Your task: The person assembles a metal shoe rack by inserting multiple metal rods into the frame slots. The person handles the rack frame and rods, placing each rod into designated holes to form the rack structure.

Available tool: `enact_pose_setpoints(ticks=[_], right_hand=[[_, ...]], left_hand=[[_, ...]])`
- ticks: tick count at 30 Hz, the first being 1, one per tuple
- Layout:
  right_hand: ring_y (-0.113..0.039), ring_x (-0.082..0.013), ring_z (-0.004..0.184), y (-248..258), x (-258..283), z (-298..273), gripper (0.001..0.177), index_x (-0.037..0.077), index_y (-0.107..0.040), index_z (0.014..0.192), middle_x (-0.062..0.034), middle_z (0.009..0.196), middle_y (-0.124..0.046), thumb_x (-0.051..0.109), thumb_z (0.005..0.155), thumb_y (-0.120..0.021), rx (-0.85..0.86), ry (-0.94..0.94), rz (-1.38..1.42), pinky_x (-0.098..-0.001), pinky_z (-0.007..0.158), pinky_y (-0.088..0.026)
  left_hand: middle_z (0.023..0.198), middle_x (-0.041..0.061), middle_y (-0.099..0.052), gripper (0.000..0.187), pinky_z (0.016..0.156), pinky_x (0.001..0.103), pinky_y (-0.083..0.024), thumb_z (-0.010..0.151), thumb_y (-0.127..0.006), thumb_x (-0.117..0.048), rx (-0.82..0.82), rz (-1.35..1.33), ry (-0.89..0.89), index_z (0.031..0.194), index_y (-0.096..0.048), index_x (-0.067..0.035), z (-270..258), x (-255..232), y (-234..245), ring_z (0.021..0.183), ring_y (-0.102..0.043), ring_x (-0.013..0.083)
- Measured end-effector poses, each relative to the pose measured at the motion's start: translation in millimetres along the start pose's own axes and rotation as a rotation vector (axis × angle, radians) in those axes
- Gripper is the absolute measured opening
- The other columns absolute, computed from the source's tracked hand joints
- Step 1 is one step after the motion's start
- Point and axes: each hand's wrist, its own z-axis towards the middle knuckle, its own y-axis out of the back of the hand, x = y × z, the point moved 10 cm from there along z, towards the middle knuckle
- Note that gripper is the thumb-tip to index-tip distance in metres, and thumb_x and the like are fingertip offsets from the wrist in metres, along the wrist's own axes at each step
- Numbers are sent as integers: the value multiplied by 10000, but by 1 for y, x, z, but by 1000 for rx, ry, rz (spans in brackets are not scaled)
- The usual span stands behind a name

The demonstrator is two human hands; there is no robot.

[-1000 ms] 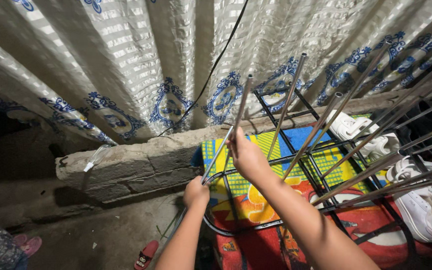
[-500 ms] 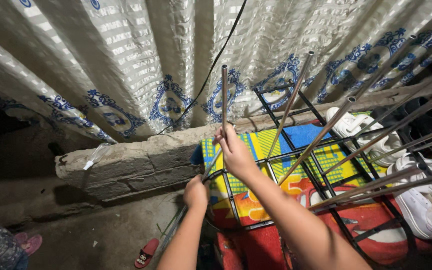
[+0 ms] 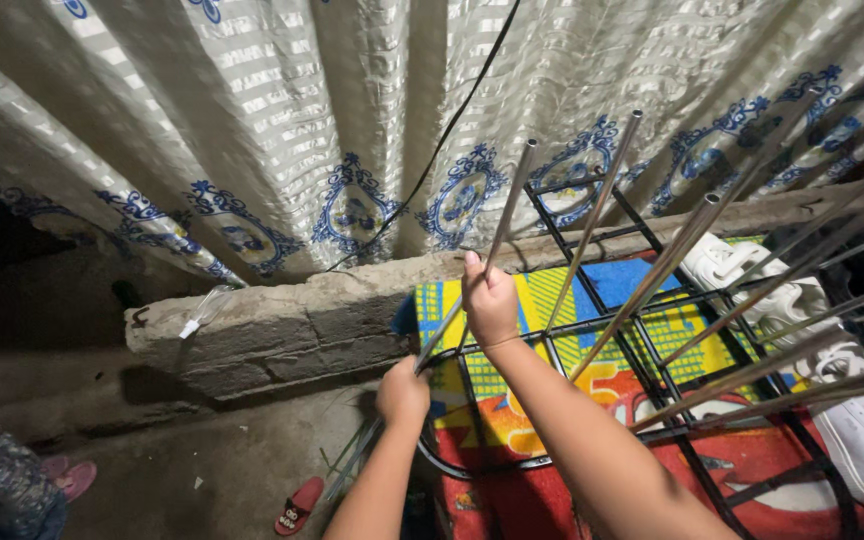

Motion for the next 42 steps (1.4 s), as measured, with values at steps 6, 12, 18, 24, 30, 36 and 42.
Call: enact_pose_setpoints(ticks=[6, 12, 18, 24, 30, 36, 42], right_hand=[[-384, -49, 471, -11, -17, 13, 491, 108, -502, 603, 56, 540, -461, 287, 1053, -580, 107, -48, 143, -268, 440, -295], [-363, -62, 441, -22, -32, 17, 489, 124, -464, 599, 50, 527, -428, 239, 1059, -584, 255, -153, 315, -266, 416, -273], [-386, -70, 452, -20, -26, 14, 474, 115, -482, 602, 39, 525, -441, 244, 1051, -562, 297, -113, 233, -268, 431, -296], [-404, -60, 512, -25, -28, 6, 380, 113, -505, 725, 57, 604, -435, 268, 1065, -572, 343, -168, 280, -251, 471, -340], [-558, -137, 646, -24, -38, -25, 319, 73, -596, 871, -16, 694, -576, 323, 1067, -569, 364, -116, -366, -313, 600, -455], [-651, -175, 938, -3, -3, -36, 378, 47, -574, 1187, -90, 1016, -673, 283, 925, -708, 240, 37, -395, -311, 810, -527], [-616, -174, 1095, 7, 92, -43, 408, 37, -553, 1290, -87, 1160, -642, 356, 1042, -613, 237, 67, -63, -325, 978, -504]], left_hand=[[977, 165, -734, 329, 795, 531, -551, 821, -784, -345, -49, 50, -57, 1075, -713, -146, 8, 3, -7, 944, -696, 408], [1000, 166, -742, 317, 815, 529, -551, 866, -757, -362, 32, 93, 18, 1068, -715, -121, 11, 14, -20, 970, -698, 406], [992, 167, -740, 351, 804, 530, -551, 827, -757, -368, 14, 1, -12, 1105, -700, -161, 5, 0, -4, 953, -697, 411], [962, 206, -740, 321, 798, 499, -537, 992, -633, -409, -86, -300, 15, 1118, -669, -117, -11, -8, 24, 940, -698, 422], [892, 85, -715, 184, 782, 335, -533, 1042, -534, -180, -309, -771, -183, 1036, -674, -61, -38, -26, 78, 822, -660, 198], [948, 3, -642, 170, 848, 268, -478, 1069, -513, -143, -346, -955, -341, 1037, -657, -60, -78, -65, 109, 889, -571, 94], [948, -2, -626, 162, 811, 265, -465, 1059, -531, -128, -287, -1025, -387, 1049, -674, -53, -104, -115, 130, 866, -537, 95]])
